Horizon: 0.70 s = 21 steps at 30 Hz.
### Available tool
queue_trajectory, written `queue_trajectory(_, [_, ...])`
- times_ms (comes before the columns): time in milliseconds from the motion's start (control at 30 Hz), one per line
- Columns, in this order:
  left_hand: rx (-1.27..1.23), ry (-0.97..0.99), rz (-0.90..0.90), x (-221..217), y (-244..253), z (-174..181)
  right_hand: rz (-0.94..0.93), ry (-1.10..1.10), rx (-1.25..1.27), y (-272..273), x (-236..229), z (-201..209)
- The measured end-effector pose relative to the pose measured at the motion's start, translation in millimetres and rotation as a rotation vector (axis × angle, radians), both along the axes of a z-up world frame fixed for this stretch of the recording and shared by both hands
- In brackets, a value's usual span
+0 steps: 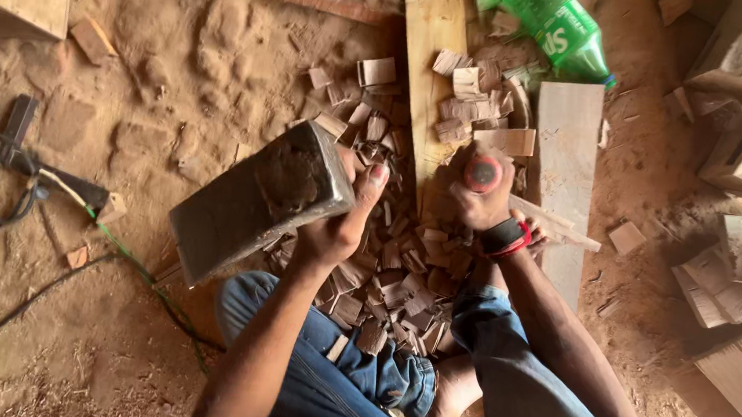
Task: The person sits on the floor and uses a chisel and mallet to carve a small wooden block. They repeatedly strike the chisel to remove wood chips, occasionally adjusting the block's position.
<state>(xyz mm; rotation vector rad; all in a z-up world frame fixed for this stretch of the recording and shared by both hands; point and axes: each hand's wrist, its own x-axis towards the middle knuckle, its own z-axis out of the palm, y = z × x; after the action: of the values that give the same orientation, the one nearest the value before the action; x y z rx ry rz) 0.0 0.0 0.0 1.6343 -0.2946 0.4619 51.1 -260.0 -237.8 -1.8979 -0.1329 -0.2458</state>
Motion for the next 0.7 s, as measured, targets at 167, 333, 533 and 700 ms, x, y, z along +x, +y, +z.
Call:
queue_trajectory(167, [-0.078, -0.025, 0.032, -1, 3, 2, 0.06, -0.006, 0.062, -1, 4, 1])
queue_trajectory(333, [-0.079, 0.066, 0.035, -9, 5, 7, 0.079, -0.038, 0.051, 5, 6, 25])
queue_trajectory(533, [-0.045, 0.035, 0.077, -11, 6, 5, 0.171, -0.006, 0.078, 22, -4, 90])
queue_trajectory(700, [-0.083, 0.019, 0.039, -13, 10, -5, 0.244, -0.024, 0.121, 33, -17, 119])
